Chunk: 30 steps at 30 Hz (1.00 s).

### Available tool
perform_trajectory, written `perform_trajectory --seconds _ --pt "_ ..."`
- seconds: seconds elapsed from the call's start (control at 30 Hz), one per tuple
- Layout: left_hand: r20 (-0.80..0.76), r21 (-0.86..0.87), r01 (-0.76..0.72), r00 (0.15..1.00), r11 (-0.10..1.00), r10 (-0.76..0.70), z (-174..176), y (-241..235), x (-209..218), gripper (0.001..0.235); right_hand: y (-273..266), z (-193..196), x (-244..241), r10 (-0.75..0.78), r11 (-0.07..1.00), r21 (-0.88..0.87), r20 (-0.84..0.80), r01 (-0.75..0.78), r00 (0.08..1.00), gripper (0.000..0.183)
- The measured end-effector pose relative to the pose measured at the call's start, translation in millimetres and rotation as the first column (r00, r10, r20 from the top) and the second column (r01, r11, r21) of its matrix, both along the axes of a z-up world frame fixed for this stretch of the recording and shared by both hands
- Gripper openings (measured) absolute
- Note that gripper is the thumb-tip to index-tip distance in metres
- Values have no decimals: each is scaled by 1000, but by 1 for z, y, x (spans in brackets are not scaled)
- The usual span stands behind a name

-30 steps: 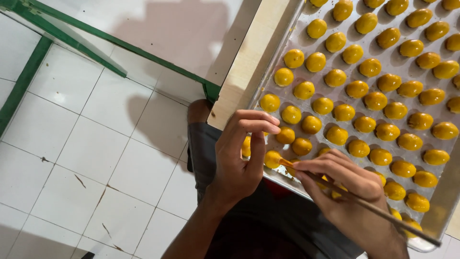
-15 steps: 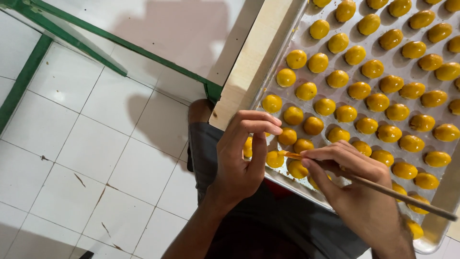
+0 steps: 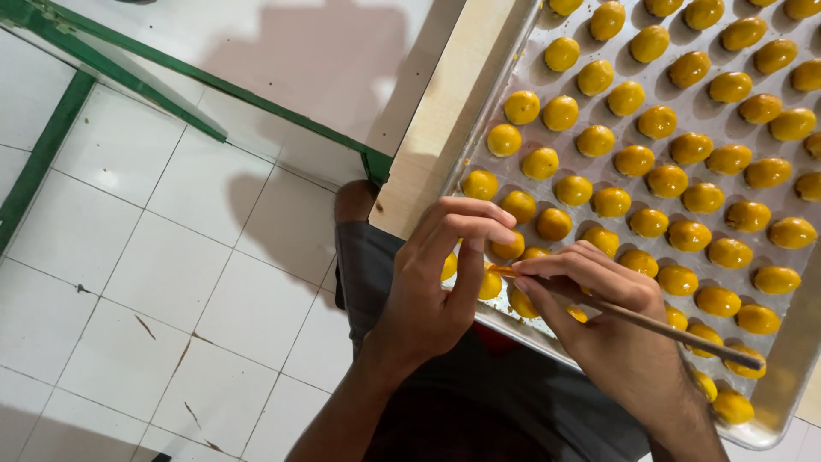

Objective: The person uses a pastry brush to apply a yellow egg wash to rows of small, round pastries arranged on a metal baking sheet. They repeatedly dip the brush into a glass bowl of egg wash and carefully coat the tops of the pastries.

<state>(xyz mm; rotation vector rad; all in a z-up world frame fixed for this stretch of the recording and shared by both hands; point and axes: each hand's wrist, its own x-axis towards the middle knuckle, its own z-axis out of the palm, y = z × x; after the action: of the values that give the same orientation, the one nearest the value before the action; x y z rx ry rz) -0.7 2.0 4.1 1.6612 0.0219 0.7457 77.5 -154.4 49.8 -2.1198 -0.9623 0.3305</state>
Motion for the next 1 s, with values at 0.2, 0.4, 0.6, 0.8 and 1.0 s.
perform_trajectory --seconds 0.2,0.4,0.6,0.8,1.0 --pt "6 13 -51 999 999 51 -4 0 0 21 -4 10 -6 -25 999 27 -24 25 999 8" --pt "10 53 -85 996 995 85 -9 -2 1 18 1 -10 -9 89 986 131 119 -105 989 8" --pt "25 61 -77 997 995 76 -6 -1 3 18 -6 5 -21 79 983 152 129 -98 988 10" --pt "-2 64 -89 996 994 90 -6 -3 1 17 -12 -1 -25 36 985 167 105 -54 994 10" --pt "23 39 -101 995 994 100 -4 -2 1 18 -10 -6 -25 20 990 139 67 -29 998 8"
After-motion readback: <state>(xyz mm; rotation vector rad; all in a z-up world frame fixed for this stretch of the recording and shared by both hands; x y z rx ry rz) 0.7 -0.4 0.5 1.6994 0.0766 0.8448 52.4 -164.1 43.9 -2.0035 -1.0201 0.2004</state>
